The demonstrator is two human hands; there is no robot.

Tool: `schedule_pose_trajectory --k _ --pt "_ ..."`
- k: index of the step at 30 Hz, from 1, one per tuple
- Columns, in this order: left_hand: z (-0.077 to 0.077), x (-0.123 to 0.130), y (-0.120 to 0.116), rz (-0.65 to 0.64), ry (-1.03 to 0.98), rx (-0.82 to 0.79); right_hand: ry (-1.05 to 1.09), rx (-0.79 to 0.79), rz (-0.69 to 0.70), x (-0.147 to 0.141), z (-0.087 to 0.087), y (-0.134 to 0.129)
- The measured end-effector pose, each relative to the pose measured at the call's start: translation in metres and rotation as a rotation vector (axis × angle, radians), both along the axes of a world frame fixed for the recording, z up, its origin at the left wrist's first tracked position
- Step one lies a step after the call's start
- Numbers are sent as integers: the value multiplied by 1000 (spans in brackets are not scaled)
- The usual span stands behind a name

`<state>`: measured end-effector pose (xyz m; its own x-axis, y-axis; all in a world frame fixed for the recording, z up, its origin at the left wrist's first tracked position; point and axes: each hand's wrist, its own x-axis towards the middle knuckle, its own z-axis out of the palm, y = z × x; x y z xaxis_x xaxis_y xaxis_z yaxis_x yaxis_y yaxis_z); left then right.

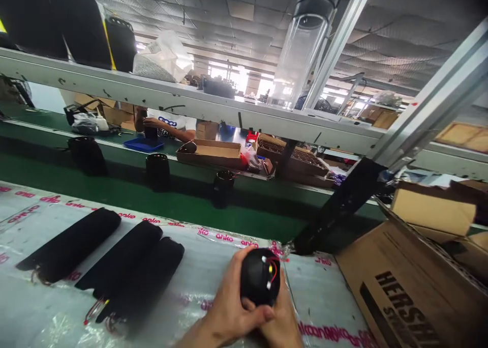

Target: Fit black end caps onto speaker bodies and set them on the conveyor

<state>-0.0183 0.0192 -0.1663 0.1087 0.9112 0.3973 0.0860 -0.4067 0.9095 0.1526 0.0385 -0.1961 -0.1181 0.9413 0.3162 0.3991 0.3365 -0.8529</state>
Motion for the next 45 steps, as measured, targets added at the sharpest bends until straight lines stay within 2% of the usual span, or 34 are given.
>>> schedule_pose_trajectory --k 2,5,9,11,13,14,16,19,21,24,26,29,33,35,38,45 --pt "1 3 -3 -41 -34 -32 22 24 -53 -4 -16 -28" --pt "6 -7 -2 -109 -72 -54 -92 76 -98 -2 -32 -52" --pt "23 -29 0 -411 -134 -198 -134 114 -65 9 -40 -64" --pt "37 -35 2 -404 -124 -321 -139 136 -22 13 -38 -65" --pt "53 -37 6 -301 -23 -418 -141 157 27 14 -32 -64" --pt "62 -37 10 -270 51 -447 -136 160 53 14 -29 -64" --pt "82 -35 19 -292 230 -445 -105 131 96 14 -21 -62" --pt "112 -33 32 -376 497 -321 0 4 136 22 -7 -58" --pt "130 -32 38 -392 631 -219 127 -150 205 34 10 -50" --pt "147 -31 43 -399 737 -94 336 -347 248 52 48 -29" --pt "153 -29 44 -400 763 -27 274 -338 228 56 77 -14" --pt "155 -26 44 -423 868 45 -57 -245 284 50 114 -1" --pt "156 -20 43 -460 1170 159 -293 -179 286 30 142 -4" --pt "157 -17 42 -451 1259 207 -380 -149 266 23 149 -8" --pt "157 -12 43 -464 1257 232 -487 -121 257 16 153 -13" --pt "166 -5 56 -496 1239 163 -589 -142 214 3 151 -13"
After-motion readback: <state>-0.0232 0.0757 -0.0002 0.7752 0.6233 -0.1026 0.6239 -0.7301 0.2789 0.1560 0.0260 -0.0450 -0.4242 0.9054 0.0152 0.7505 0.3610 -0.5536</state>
